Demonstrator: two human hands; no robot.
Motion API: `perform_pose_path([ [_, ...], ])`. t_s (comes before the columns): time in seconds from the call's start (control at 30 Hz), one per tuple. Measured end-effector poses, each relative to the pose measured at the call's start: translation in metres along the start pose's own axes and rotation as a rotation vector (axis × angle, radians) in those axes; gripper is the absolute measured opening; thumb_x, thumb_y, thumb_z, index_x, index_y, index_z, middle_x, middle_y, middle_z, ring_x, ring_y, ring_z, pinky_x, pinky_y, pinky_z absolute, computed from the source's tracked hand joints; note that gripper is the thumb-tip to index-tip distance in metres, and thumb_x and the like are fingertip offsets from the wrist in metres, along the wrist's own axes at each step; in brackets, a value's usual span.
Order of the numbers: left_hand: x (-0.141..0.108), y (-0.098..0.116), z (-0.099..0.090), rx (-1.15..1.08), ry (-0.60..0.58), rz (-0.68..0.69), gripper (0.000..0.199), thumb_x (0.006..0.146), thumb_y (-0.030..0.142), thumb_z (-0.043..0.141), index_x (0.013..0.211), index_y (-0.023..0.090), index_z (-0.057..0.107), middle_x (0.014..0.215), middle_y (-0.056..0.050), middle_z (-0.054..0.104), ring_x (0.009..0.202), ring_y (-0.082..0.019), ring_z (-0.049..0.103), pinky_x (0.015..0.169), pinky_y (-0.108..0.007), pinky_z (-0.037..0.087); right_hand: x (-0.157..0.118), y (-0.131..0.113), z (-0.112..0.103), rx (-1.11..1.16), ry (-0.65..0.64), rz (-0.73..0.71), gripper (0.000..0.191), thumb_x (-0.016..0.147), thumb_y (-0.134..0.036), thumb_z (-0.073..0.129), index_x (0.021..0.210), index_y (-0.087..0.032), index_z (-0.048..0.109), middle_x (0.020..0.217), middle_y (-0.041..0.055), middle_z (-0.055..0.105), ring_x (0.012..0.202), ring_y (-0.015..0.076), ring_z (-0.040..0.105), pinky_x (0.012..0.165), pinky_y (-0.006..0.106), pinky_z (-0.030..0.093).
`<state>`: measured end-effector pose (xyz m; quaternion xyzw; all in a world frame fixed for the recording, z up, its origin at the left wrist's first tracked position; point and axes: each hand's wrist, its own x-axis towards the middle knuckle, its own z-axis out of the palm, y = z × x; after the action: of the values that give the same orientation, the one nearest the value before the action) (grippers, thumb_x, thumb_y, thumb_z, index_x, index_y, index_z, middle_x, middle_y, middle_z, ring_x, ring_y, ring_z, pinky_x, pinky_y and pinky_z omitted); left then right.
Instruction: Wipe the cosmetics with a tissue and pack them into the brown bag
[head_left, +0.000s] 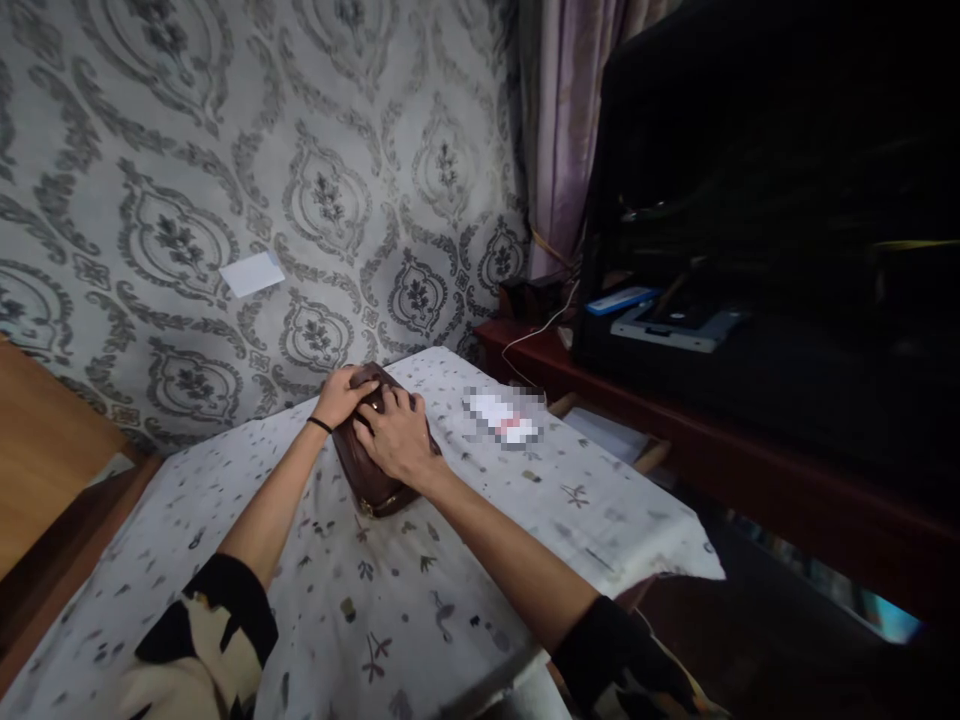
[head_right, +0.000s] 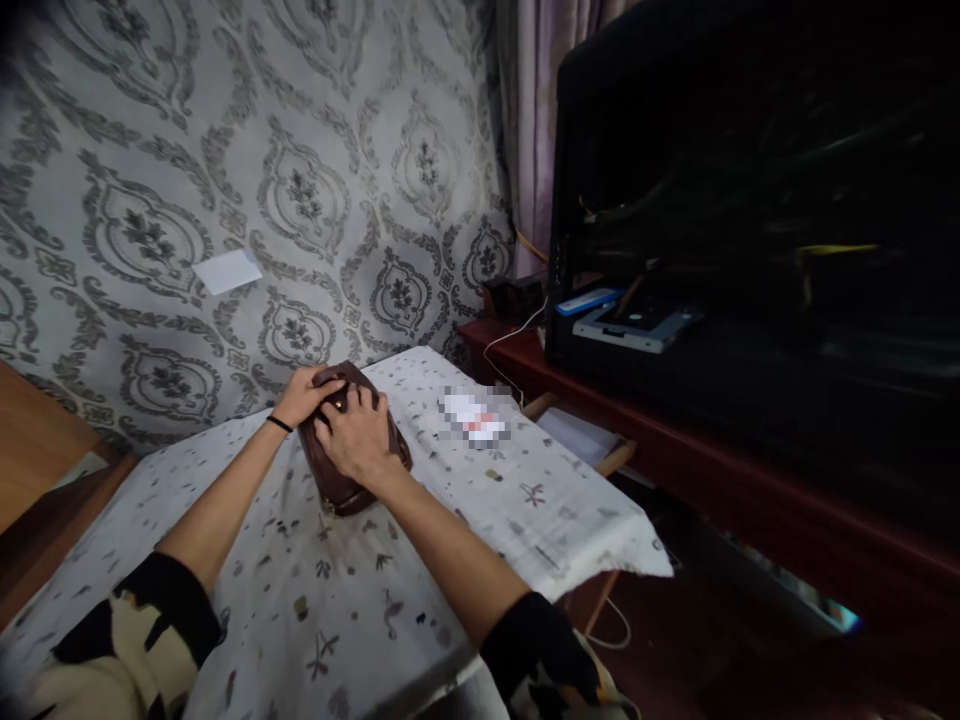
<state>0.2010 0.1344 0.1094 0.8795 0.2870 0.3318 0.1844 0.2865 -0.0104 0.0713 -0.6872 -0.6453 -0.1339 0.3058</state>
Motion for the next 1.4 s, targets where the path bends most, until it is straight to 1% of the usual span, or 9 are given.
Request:
perform_pose_path([
  [0.2, 0.001, -0.007, 0.002, -0.010, 0.011, -0.029, 0.028, 0.075, 0.044, 0.061, 0.073, 0.017, 0.063, 0.067, 0.000, 0.062, 0.065, -0.016, 0.055, 0.065, -0.028, 0.046, 0.000, 0.001, 0.003, 0.013, 0.000, 0.005, 0.039, 0.099, -0.046, 0.039, 0.127, -0.030, 0.061, 0.143, 0.0128, 0.050, 0.128, 0.0302, 0.040, 0.105, 0.052, 0.027],
  [0.4, -0.006, -0.014, -0.015, 0.127, 0.094, 0.001, 0.022, 0.073, 0.035, 0.064, 0.087, 0.019, 0.070, 0.090, -0.006, 0.067, 0.092, -0.024, 0.058, 0.088, -0.036, 0.044, 0.001, 0.002, 0.001, 0.037, -0.031, 0.016, 0.041, 0.100, -0.046, 0.038, 0.131, -0.031, 0.059, 0.148, 0.0118, 0.046, 0.131, 0.0305, 0.038, 0.106, 0.052, 0.026],
  [0.47, -0.010, -0.016, -0.024, 0.213, 0.116, -0.025, 0.024, 0.074, 0.036, 0.065, 0.090, 0.018, 0.070, 0.086, -0.006, 0.067, 0.085, -0.024, 0.058, 0.082, -0.035, 0.044, 0.001, 0.002, 0.001, 0.047, -0.031, 0.015, 0.041, 0.100, -0.046, 0.038, 0.132, -0.032, 0.059, 0.149, 0.0108, 0.045, 0.132, 0.0306, 0.037, 0.106, 0.051, 0.027],
  [0.63, -0.017, -0.019, -0.036, 0.274, 0.120, -0.092, 0.018, 0.076, 0.036, 0.066, 0.067, 0.020, 0.066, 0.066, -0.002, 0.061, 0.067, -0.019, 0.053, 0.067, -0.029, 0.039, 0.000, 0.002, -0.001, 0.067, -0.051, 0.010, 0.042, 0.100, -0.047, 0.038, 0.132, -0.033, 0.060, 0.151, 0.0093, 0.044, 0.134, 0.0306, 0.035, 0.108, 0.051, 0.025],
  [0.93, -0.013, -0.026, -0.025, 0.111, 0.119, -0.174, 0.015, 0.073, 0.030, 0.059, 0.065, 0.019, 0.058, 0.056, 0.003, 0.055, 0.056, -0.013, 0.049, 0.059, -0.026, 0.036, -0.004, 0.003, -0.003, 0.089, -0.067, 0.004, 0.045, 0.098, -0.052, 0.040, 0.133, -0.031, 0.060, 0.150, 0.0108, 0.046, 0.140, 0.0310, 0.032, 0.111, 0.054, 0.021],
  [1.03, -0.010, -0.029, -0.020, 0.052, 0.134, -0.201, 0.007, 0.069, 0.025, 0.059, 0.071, 0.018, 0.056, 0.057, 0.005, 0.053, 0.055, -0.012, 0.049, 0.059, -0.024, 0.038, -0.004, 0.003, -0.001, 0.090, -0.060, 0.005, 0.044, 0.098, -0.052, 0.041, 0.132, -0.031, 0.061, 0.150, 0.0115, 0.046, 0.140, 0.0309, 0.033, 0.111, 0.054, 0.022],
  [1.17, -0.006, -0.030, -0.019, 0.012, 0.154, -0.219, 0.017, 0.067, 0.022, 0.061, 0.083, 0.017, 0.060, 0.064, 0.003, 0.060, 0.060, -0.013, 0.054, 0.062, -0.025, 0.042, -0.004, 0.003, 0.001, 0.080, -0.055, 0.002, 0.045, 0.099, -0.051, 0.040, 0.135, -0.032, 0.058, 0.151, 0.0110, 0.045, 0.140, 0.0309, 0.032, 0.112, 0.054, 0.021],
  [1.27, -0.007, -0.028, -0.019, -0.001, 0.153, -0.205, 0.014, 0.071, 0.025, 0.061, 0.081, 0.016, 0.064, 0.066, 0.001, 0.063, 0.066, -0.015, 0.056, 0.065, -0.025, 0.043, -0.005, 0.004, 0.001, 0.070, -0.057, -0.014, 0.044, 0.100, -0.050, 0.038, 0.141, -0.038, 0.051, 0.152, 0.0091, 0.044, 0.141, 0.0304, 0.031, 0.112, 0.054, 0.021],
  [1.4, -0.011, -0.026, -0.020, -0.013, 0.159, -0.195, 0.014, 0.074, 0.029, 0.060, 0.074, 0.016, 0.064, 0.062, 0.002, 0.061, 0.067, -0.015, 0.055, 0.063, -0.024, 0.042, -0.005, 0.005, -0.002, 0.063, -0.083, -0.021, 0.042, 0.101, -0.050, 0.036, 0.136, -0.040, 0.056, 0.152, 0.0070, 0.043, 0.141, 0.0300, 0.030, 0.112, 0.054, 0.020],
])
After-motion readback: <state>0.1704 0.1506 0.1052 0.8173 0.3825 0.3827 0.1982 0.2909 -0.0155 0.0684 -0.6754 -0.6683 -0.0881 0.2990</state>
